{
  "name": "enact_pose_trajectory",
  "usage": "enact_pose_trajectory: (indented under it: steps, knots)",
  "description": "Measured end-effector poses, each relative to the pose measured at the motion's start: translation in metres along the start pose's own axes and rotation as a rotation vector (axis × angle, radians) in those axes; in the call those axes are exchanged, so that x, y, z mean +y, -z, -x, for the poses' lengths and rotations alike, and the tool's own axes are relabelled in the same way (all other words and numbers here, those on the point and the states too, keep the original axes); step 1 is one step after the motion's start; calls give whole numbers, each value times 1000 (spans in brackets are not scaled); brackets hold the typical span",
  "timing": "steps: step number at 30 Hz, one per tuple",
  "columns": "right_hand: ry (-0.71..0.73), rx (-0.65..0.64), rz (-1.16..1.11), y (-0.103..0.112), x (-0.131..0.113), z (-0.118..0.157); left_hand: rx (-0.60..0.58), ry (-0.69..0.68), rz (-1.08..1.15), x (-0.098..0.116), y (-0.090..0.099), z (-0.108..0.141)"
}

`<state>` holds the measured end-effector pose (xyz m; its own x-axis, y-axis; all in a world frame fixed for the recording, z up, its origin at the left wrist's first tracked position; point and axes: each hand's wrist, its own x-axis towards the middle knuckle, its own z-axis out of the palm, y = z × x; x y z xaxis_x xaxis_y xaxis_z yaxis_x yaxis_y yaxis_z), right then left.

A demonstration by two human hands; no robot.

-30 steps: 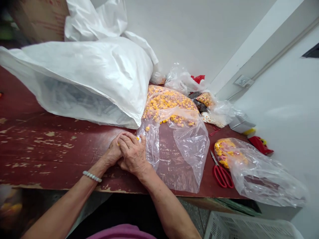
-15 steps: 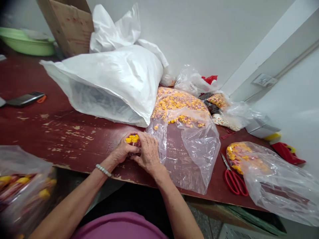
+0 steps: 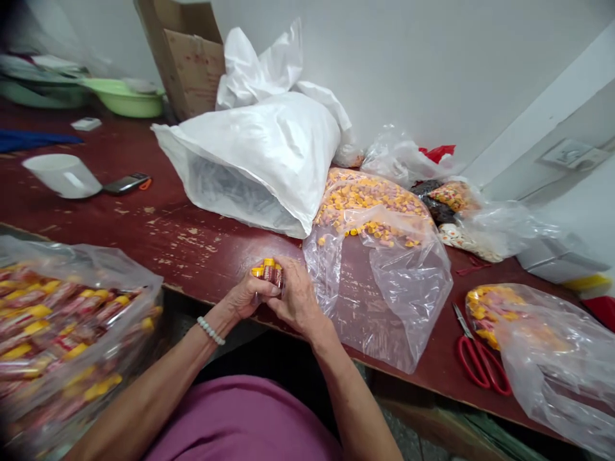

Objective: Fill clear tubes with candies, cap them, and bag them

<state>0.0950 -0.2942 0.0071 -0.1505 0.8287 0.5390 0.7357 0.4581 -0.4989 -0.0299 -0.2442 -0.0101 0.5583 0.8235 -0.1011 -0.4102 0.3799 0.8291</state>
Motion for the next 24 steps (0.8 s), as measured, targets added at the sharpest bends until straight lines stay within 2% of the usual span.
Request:
enact_pose_trajectory:
  steps: [7, 12, 14, 17, 24]
  knots:
    - [78, -124, 53, -2, 1, 3, 28, 22, -49, 1, 6, 11]
    - [59, -179, -19, 8, -9, -2, 104, -49, 5, 1, 2, 20]
    - [38, -195, -15, 11, -13, -4, 101, -29, 55, 4, -1, 22]
    - [44, -163, 23, 8, -19, -7, 147, 14, 85, 13, 1, 25]
    - [73, -30, 50, -6, -37, -9, 221, -19, 101, 38, 10, 53]
